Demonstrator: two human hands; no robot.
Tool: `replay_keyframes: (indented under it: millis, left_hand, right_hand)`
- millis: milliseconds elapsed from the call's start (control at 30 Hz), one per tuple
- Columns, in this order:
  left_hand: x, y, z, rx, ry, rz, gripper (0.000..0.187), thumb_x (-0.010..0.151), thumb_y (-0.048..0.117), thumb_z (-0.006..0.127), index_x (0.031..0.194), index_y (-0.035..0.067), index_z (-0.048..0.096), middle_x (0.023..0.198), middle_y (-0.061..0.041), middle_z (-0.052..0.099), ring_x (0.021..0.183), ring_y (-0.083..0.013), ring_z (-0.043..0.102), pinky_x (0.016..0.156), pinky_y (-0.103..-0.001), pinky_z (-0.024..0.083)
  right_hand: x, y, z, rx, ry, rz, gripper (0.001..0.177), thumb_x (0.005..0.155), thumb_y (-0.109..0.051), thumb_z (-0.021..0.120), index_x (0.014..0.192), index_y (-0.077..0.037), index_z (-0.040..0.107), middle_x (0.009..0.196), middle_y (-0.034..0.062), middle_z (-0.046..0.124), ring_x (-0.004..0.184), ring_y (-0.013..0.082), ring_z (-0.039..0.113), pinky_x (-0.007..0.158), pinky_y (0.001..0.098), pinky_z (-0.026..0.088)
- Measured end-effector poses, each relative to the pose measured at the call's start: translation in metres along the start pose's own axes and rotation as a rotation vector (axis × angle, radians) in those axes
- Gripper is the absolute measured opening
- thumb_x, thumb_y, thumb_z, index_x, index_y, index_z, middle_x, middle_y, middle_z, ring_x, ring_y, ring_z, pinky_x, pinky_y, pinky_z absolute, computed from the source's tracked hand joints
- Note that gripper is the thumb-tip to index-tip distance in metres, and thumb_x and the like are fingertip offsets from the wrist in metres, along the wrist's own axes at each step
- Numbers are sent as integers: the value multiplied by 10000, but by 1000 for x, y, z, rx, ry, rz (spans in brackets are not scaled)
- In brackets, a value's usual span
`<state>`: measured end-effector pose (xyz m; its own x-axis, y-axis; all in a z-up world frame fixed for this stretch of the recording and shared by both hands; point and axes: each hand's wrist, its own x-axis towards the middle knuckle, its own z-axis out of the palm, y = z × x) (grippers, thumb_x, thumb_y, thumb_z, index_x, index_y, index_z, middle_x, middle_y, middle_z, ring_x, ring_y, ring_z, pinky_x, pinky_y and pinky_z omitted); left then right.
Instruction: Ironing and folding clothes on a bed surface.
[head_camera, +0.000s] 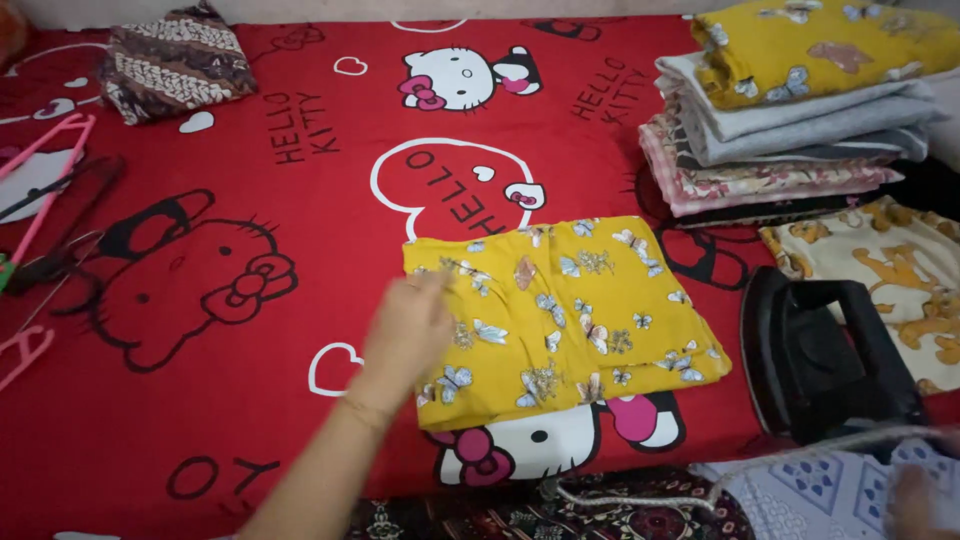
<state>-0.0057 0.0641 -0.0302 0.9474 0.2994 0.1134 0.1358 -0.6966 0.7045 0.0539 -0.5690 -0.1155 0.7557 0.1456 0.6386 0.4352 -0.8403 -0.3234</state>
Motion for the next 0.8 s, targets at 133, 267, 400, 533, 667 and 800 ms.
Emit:
replay_keyframes:
  millis: [133,267,400,533,667,800]
  left_hand:
    - [27,-66,-26,333,252,419,502,804,-29,617,1273,150,649,1312,-106,681,1261,-345,613,1058,-434,525]
    - [46,-81,-32,616,25,478,737,620,-9,640,1328,194,613,1480,-146,544,1304,-398,468,942,-494,468]
    - [68,-88,-14,684,122,554,546,840,76,601,1338,298,620,1510,-100,505,1381,-349,450,1044,-506,430]
    - [77,-95,-4,708,152,538,377,912,180,604,1241,350,677,1525,-74,509,1414,-322,445,1073,-507,425]
    - [66,-97,-34,717,182,510,378,875,202,624,1195,385,706,1504,-48,511,1397,-327,442,1079,-546,394]
    - [10,-92,-84,711,87,582,348,792,150,681,1119,262,720,1507,-45,508,1426,-328,410,1106,-562,362]
  right_hand:
    - [15,-243,13,-156,160,-161,363,642,-177,776,998,-235,732,1154,209,611,1068,431,599,1012,461,415]
    - [15,-332,65,101,267,-255,390,623,-157,748,1009,-129,705,1197,262,578,1122,442,550,1005,571,434]
    - [28,-415,97,419,-165,-286,502,591,-199,842,1080,-157,736,1238,193,582,1190,456,532,1026,538,401]
    - [30,-456,132,516,-338,-385,424,698,-181,821,1106,-126,718,1210,155,628,1168,412,554,1001,549,395]
    - [19,-441,147,556,-340,-374,212,849,-120,751,1058,-143,720,1108,61,713,1137,321,634,988,497,435]
    - [-15,-406,138,935,-510,-266,115,936,-75,703,1051,-76,718,1050,91,740,1095,285,691,975,435,506]
